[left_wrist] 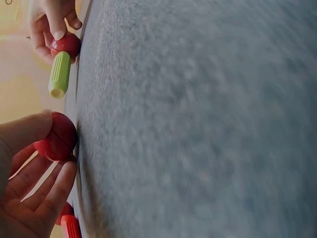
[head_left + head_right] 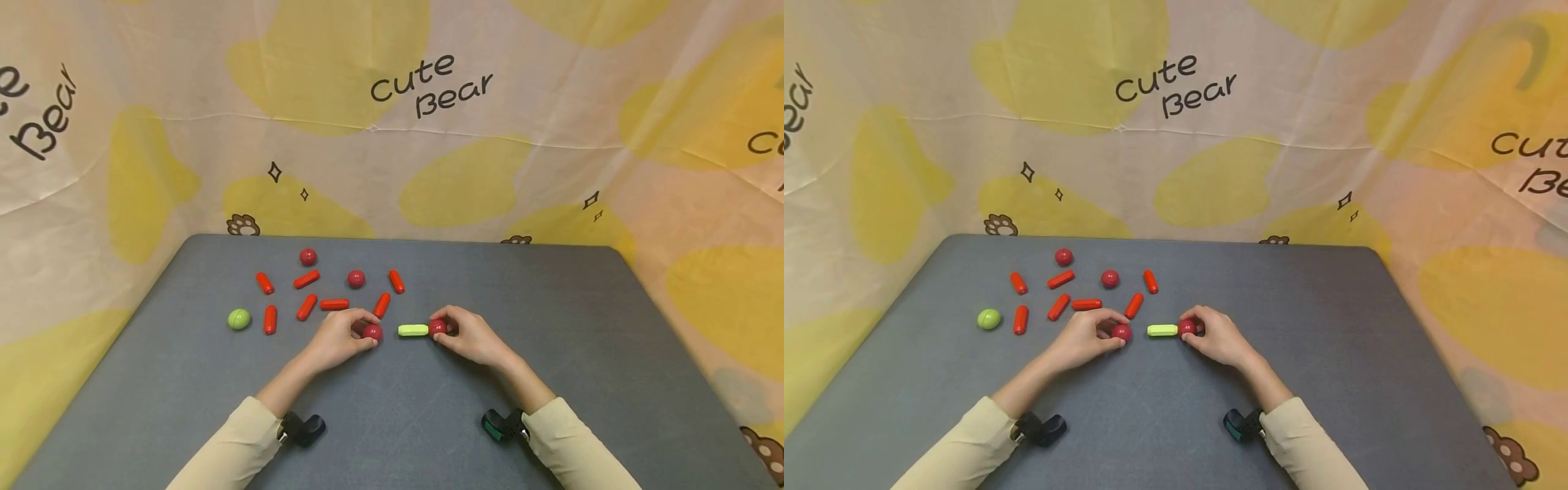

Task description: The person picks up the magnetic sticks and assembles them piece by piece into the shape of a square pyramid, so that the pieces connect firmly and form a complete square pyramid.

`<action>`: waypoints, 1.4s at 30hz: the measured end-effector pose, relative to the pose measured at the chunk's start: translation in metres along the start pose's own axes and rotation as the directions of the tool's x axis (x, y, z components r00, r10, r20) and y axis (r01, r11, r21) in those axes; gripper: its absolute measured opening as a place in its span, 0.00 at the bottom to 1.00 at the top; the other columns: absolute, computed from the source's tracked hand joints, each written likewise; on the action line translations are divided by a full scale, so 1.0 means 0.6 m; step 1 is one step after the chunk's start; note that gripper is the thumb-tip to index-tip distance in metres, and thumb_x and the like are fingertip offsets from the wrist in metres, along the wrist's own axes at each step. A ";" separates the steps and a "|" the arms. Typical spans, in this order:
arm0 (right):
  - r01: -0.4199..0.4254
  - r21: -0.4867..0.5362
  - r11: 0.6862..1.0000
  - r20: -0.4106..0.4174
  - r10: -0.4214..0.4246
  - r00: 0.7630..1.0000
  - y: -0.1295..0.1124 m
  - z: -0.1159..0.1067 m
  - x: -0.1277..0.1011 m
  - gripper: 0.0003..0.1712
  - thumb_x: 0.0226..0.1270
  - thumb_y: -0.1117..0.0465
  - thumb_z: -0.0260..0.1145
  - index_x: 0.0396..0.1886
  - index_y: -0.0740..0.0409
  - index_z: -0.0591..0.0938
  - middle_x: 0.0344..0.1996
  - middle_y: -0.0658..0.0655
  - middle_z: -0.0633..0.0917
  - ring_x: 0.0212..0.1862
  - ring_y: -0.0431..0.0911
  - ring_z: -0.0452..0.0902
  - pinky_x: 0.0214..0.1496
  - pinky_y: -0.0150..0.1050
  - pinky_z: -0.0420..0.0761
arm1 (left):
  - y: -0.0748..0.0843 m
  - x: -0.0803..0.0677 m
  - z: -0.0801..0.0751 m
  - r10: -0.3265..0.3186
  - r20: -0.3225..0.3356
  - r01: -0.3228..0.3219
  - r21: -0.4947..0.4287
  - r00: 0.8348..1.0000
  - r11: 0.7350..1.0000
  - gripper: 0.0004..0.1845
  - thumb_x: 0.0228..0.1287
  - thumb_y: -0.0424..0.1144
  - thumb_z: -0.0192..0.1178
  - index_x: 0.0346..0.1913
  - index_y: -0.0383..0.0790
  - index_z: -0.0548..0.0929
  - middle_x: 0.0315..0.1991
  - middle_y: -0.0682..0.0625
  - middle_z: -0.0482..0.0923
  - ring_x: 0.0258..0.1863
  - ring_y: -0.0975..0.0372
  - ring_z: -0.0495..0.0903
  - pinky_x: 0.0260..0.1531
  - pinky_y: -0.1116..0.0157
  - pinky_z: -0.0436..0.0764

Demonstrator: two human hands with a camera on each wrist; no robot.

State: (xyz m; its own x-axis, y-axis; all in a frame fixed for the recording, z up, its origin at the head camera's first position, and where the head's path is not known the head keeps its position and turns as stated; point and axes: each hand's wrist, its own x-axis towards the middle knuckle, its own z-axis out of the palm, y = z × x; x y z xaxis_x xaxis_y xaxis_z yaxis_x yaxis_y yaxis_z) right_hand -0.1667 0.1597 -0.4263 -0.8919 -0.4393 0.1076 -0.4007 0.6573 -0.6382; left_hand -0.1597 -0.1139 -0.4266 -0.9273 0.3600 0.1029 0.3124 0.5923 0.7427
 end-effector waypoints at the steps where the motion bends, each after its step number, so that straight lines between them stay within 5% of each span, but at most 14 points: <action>1: 0.002 -0.002 1.000 0.003 -0.002 1.000 0.000 0.000 0.000 0.16 0.56 0.60 0.68 0.45 0.54 0.79 0.35 0.48 0.80 0.35 0.41 0.73 0.37 0.34 0.73 | 0.001 0.002 0.002 -0.005 0.002 0.005 0.004 1.000 1.000 0.16 0.47 0.34 0.69 0.42 0.44 0.82 0.32 0.53 0.81 0.24 0.67 0.77 0.27 0.71 0.77; 34: 0.031 -0.028 0.999 0.034 -0.030 0.999 -0.012 0.004 0.004 0.15 0.58 0.58 0.67 0.45 0.56 0.79 0.35 0.49 0.79 0.35 0.39 0.73 0.37 0.33 0.73 | 0.025 0.023 0.022 0.069 0.023 -0.070 0.102 0.997 0.992 0.15 0.47 0.35 0.70 0.41 0.43 0.84 0.34 0.54 0.81 0.29 0.65 0.79 0.31 0.68 0.75; 42: 0.127 -0.126 0.984 0.054 -0.121 0.991 -0.028 0.008 0.018 0.16 0.57 0.59 0.67 0.45 0.60 0.80 0.38 0.53 0.81 0.35 0.41 0.72 0.38 0.35 0.73 | 0.026 0.029 0.029 0.105 0.036 -0.109 0.132 0.994 0.985 0.15 0.47 0.35 0.70 0.41 0.44 0.84 0.35 0.56 0.80 0.31 0.67 0.77 0.34 0.67 0.74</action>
State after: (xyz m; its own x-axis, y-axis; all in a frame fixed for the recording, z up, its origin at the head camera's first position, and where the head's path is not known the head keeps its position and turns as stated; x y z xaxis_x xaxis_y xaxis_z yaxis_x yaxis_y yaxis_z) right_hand -0.1686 0.1410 -0.4179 -0.8242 -0.5481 0.1427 -0.5341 0.6682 -0.5180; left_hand -0.1672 -0.0859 -0.4251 -0.8812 0.4459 0.1569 0.4363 0.6396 0.6329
